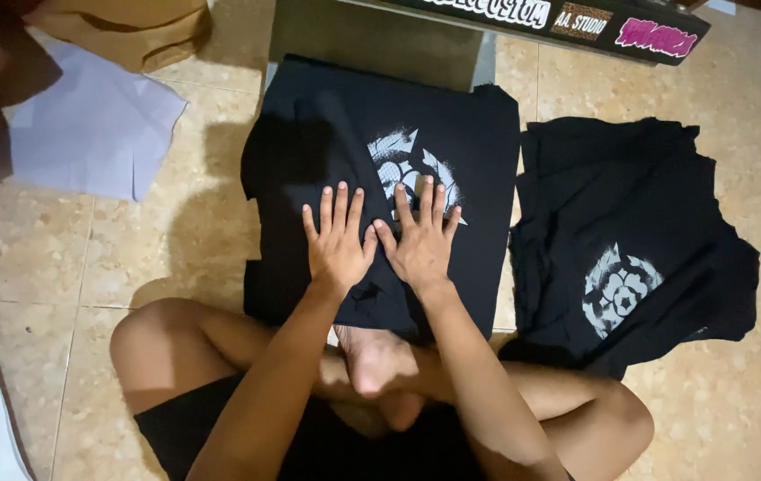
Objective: Smoothing and aligning a t-shirt on the floor and inserting a cardboard backing to prepare it for heat pressing.
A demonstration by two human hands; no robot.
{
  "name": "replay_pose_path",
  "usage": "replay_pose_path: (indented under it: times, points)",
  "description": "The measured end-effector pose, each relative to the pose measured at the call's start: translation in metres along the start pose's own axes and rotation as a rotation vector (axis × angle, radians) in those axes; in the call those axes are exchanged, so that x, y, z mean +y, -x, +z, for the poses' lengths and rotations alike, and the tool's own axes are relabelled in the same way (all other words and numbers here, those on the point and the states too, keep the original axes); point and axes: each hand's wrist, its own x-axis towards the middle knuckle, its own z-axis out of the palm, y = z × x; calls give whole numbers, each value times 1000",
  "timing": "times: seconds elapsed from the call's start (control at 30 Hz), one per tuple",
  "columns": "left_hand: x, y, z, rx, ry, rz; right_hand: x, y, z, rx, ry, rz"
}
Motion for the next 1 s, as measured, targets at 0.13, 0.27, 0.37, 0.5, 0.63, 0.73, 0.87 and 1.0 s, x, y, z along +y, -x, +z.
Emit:
replay_pose_path:
  times: [0.13,0.27,0.37,0.5,0.63,0.73,0.87,1.0]
  points:
    - [0,0,-2,2,-11,6,1,1,1,9,1,-3]
    - [1,-1,-5,-10,6,2,1,0,-2,-12,-2,1]
    - [1,-1,-6,-28,15,-5,1,0,-3,-32,1,2]
    - [0,0,-5,-41,13,-7,2,-2,-1,-32,9,-2]
    - [0,0,-6,-41,24,-6,0,-1,-4,-12,10,-16]
    - [1,-1,-7,-41,30,-10,0,-1,-5,-21,13,-19]
    - [0,-1,-5,-43,28,-9,1,-2,-5,-48,2,-6]
    - [-1,0,-4,-63,39,-9,1,-2,-5,-62,-10,6]
